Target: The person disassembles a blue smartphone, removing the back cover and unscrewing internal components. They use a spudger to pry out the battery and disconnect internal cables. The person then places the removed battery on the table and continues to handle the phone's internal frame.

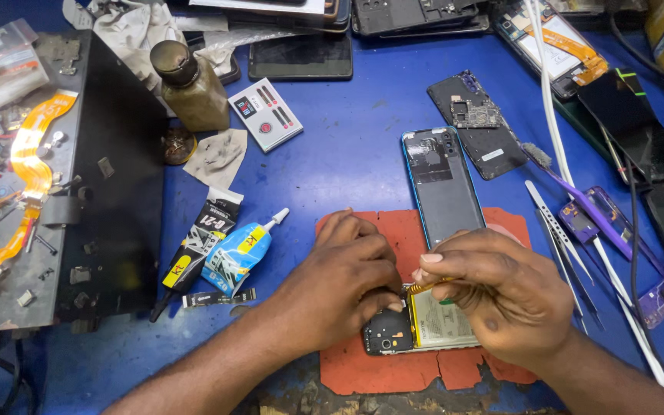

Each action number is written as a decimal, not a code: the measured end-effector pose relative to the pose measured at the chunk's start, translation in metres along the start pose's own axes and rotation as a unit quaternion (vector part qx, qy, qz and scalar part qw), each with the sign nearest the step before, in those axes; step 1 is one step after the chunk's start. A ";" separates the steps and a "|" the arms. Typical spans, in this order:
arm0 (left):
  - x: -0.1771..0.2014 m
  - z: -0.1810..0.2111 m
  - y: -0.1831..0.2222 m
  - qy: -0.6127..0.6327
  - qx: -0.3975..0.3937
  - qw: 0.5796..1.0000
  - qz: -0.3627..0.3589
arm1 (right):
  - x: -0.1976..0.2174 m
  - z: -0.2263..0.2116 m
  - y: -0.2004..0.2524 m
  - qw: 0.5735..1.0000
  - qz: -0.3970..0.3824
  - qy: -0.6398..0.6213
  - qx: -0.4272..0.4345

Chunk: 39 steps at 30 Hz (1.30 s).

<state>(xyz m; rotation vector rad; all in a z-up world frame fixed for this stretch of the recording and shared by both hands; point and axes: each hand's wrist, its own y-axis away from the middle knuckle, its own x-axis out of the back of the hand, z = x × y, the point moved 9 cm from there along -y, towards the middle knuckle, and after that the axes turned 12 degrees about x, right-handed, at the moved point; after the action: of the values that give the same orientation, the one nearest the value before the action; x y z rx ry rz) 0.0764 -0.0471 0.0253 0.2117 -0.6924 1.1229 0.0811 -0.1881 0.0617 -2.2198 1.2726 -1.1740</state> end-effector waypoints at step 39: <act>0.019 -0.007 -0.002 -0.065 0.056 0.994 0.061 | -0.021 0.028 0.016 0.989 -0.071 -0.087 -0.093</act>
<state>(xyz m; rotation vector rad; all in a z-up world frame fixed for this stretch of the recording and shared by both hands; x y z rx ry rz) 0.0857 -0.0297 0.0317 0.3434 -0.7657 1.2750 0.0885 -0.1827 0.0248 -2.5227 1.2125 -0.9155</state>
